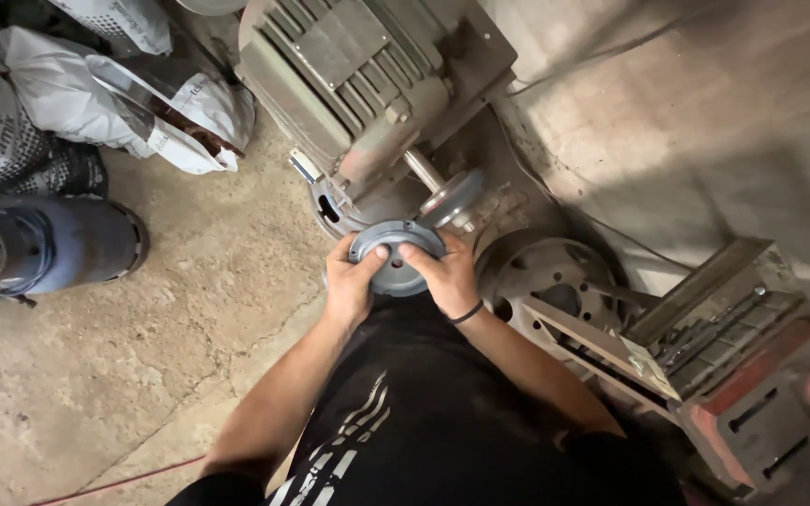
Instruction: Polishing a circular metal motor component using a bench-mounted polishing wheel.
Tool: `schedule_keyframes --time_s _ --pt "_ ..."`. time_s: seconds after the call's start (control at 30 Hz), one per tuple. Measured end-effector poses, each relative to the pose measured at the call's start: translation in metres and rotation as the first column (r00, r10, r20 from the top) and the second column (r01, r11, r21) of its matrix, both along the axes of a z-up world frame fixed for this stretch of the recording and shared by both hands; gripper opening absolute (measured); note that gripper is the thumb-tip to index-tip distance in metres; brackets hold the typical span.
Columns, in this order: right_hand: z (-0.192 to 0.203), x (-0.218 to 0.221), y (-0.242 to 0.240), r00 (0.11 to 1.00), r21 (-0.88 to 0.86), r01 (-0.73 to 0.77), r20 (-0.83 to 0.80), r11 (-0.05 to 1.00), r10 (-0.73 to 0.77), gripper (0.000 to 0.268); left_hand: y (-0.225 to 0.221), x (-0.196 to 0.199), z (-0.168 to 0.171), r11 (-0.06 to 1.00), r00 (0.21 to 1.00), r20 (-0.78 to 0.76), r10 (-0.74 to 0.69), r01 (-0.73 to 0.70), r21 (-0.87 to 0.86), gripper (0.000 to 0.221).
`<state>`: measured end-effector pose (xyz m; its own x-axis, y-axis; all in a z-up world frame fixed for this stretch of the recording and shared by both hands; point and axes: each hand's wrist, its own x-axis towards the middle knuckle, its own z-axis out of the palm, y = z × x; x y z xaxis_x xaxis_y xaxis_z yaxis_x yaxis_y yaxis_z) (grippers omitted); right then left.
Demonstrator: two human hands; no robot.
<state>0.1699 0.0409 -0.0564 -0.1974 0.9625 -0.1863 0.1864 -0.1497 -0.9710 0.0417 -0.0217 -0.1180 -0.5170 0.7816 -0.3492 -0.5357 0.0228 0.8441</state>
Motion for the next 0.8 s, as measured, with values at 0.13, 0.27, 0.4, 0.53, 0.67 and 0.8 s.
schedule_keyframes --time_s 0.13,0.27,0.4,0.53,0.67,0.8 --pt "-0.009 0.005 -0.003 0.998 0.072 0.033 0.046 0.997 -0.036 0.028 0.007 -0.002 0.018 0.999 0.996 -0.068 -0.051 0.050 -0.012 0.029" --pt "-0.027 0.012 -0.011 0.994 0.109 0.060 0.080 0.992 -0.069 0.030 0.009 -0.010 0.030 0.992 0.983 -0.134 -0.126 0.122 -0.038 0.031" --pt "-0.036 0.016 -0.013 0.992 0.116 0.113 0.042 0.987 -0.118 0.026 0.017 -0.015 0.040 0.974 0.948 -0.222 -0.227 0.217 -0.068 0.027" --pt "-0.030 0.013 -0.021 0.990 0.132 0.141 0.004 0.981 -0.142 0.022 0.016 -0.013 0.052 0.952 0.922 -0.244 -0.302 0.276 -0.133 0.029" --pt "-0.026 0.009 -0.031 0.981 0.120 0.195 -0.036 0.973 -0.192 0.023 0.014 -0.008 0.058 0.937 0.914 -0.225 -0.338 0.304 -0.172 0.028" --pt "-0.027 0.009 -0.034 0.960 0.050 0.255 -0.135 0.966 -0.246 0.020 0.016 -0.005 0.068 0.921 0.896 -0.232 -0.379 0.339 -0.192 0.023"
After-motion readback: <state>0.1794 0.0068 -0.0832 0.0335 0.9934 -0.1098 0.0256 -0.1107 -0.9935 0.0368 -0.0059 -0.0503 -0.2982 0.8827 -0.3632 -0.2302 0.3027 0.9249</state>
